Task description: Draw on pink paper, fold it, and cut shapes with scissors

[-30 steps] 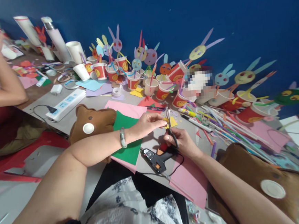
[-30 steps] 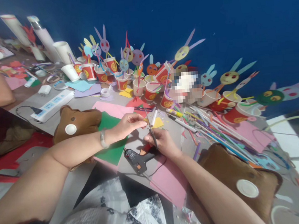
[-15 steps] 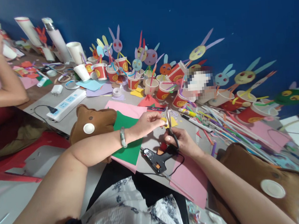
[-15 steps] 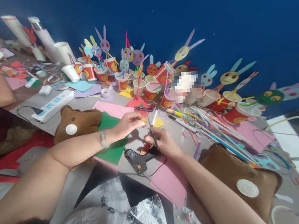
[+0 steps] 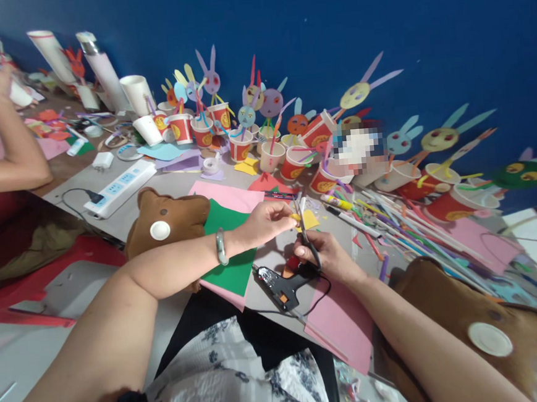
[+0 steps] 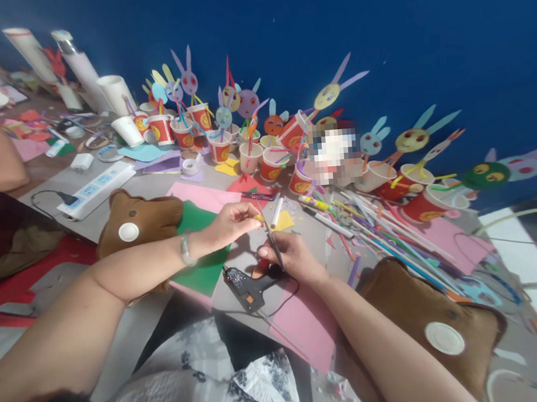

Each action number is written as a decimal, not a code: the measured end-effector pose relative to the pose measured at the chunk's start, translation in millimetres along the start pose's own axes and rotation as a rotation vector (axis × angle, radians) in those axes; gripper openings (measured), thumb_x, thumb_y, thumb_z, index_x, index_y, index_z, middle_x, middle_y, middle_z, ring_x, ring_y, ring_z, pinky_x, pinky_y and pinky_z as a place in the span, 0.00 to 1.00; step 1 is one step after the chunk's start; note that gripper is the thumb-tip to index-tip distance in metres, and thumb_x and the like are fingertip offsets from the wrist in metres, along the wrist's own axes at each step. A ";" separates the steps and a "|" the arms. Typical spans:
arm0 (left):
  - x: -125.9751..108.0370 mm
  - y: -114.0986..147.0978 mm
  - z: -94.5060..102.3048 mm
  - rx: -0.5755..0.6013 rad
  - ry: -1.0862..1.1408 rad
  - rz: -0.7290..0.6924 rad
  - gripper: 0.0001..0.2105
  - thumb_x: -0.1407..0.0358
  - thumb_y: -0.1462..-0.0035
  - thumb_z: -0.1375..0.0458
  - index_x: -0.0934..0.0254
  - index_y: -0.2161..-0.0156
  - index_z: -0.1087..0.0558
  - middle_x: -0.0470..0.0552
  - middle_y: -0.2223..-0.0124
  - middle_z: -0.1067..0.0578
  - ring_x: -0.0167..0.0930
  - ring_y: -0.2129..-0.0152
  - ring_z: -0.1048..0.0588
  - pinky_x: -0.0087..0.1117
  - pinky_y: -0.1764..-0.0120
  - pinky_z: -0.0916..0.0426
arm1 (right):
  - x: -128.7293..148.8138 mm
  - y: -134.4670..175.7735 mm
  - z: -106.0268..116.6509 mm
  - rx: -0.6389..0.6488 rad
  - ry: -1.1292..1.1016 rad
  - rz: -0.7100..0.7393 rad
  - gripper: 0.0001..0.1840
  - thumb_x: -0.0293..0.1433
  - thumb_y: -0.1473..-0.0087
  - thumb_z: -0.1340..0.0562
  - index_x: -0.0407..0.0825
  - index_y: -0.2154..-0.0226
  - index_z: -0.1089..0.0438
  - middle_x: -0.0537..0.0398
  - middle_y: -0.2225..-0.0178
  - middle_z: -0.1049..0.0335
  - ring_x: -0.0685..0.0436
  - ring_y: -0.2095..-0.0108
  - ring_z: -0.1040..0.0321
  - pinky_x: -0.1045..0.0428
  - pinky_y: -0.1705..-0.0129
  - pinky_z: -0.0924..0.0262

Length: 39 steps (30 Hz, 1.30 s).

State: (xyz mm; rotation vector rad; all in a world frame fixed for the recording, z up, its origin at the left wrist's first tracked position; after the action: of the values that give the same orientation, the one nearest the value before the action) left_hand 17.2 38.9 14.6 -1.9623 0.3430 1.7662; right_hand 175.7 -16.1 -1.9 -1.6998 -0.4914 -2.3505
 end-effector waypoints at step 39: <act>-12.0 3.5 1.5 -0.034 -0.019 -0.011 0.06 0.67 0.48 0.39 0.67 0.72 0.31 0.44 0.74 0.32 0.23 0.74 0.34 0.28 0.67 0.39 | -3.9 -1.8 2.1 -0.074 0.045 0.020 0.32 0.59 0.55 0.32 0.47 0.81 0.36 0.59 0.83 0.38 0.51 0.80 0.45 0.52 0.76 0.51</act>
State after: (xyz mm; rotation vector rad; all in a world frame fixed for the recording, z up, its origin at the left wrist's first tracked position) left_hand 12.5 35.1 25.7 -1.9657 0.2970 1.7943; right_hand 178.2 -13.8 -5.3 -1.6700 -0.3827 -2.4150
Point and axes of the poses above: each hand's wrist, its own y-axis away from the middle knuckle, its own z-axis out of the back of the hand, x = y × z, the point moved 4 cm from there along -y, towards the middle knuckle
